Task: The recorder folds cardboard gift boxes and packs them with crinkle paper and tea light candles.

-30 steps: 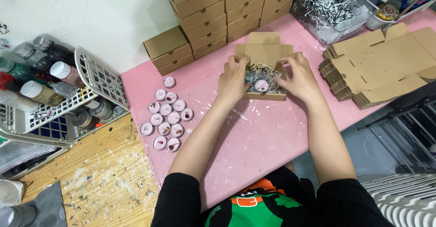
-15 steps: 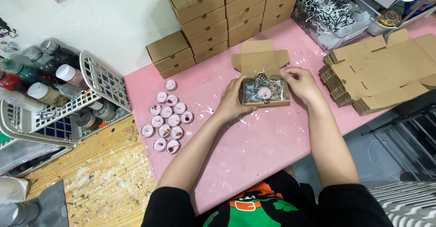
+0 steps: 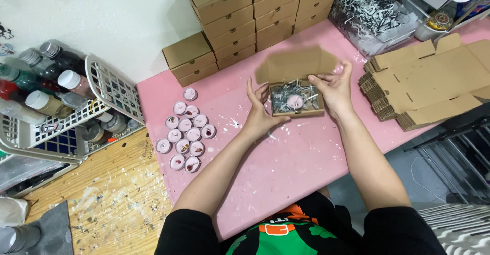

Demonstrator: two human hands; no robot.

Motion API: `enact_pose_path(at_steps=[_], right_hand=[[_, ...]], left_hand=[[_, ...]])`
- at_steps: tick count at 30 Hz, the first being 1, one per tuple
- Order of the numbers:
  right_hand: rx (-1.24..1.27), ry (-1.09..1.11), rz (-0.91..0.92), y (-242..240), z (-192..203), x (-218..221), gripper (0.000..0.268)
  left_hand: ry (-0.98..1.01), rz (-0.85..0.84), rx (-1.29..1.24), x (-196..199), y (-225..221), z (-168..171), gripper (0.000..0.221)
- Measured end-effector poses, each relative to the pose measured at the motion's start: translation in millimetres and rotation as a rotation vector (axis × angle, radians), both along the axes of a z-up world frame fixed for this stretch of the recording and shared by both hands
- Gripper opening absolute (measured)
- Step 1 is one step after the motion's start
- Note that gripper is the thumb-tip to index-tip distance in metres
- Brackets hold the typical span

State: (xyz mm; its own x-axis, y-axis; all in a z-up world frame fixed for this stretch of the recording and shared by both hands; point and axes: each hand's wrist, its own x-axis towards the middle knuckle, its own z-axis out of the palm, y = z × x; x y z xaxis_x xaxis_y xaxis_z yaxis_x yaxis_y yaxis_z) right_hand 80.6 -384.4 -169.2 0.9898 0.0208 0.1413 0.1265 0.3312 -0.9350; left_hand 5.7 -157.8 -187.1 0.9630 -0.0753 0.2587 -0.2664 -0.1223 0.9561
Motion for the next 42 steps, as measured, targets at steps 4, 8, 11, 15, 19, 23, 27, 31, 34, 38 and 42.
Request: enact_pose_path(at_steps=[4,8,11,15,19,23,27,31,34,38,42], right_hand=[[-0.218,-0.163,-0.025,-3.0,-22.2,6.5,0.087],[-0.584,-0.094,0.071,-12.2,-54.7,19.0,0.029],[-0.66,-0.101,0.18,4.0,0.4,-8.2,0.057],[-0.718,-0.331,0.343,8.8,10.4,-12.8,0.109],[-0.769,-0.226,0.372,9.0,14.7,-15.1,0.119],[-0.581,-0.017,0.431,5.4,18.7,-16.8,0.09],[-0.671,0.068,0.344,11.0,32.0,-22.3,0.062],[-0.41,0.19,0.398,15.6,45.1,-30.3,0.055],[-0.44,0.144,0.368,11.1,37.0,-25.5,0.04],[-0.57,-0.079,0.359,6.3,28.8,-19.1,0.037],[-0.609,-0.043,0.406,0.3,19.1,-14.9,0.041]], left_hand=[[0.081,-0.012,0.121,-6.1,4.9,24.1,0.145],[-0.005,0.027,0.298,-2.2,9.3,23.6,0.124],[-0.024,0.048,0.383,3.5,13.5,14.5,0.123],[-0.169,0.063,0.482,6.2,17.9,5.3,0.123],[-0.145,0.076,0.558,1.1,15.6,18.5,0.126],[-0.062,0.071,0.425,6.0,18.3,8.2,0.119],[-0.105,0.089,0.401,14.9,23.5,-13.1,0.112],[0.019,0.094,0.457,4.4,26.8,23.3,0.098],[-0.039,0.066,0.444,6.8,29.5,22.7,0.081],[-0.054,0.107,0.386,11.1,31.1,13.6,0.067],[-0.101,0.11,0.385,11.8,32.5,9.5,0.062]])
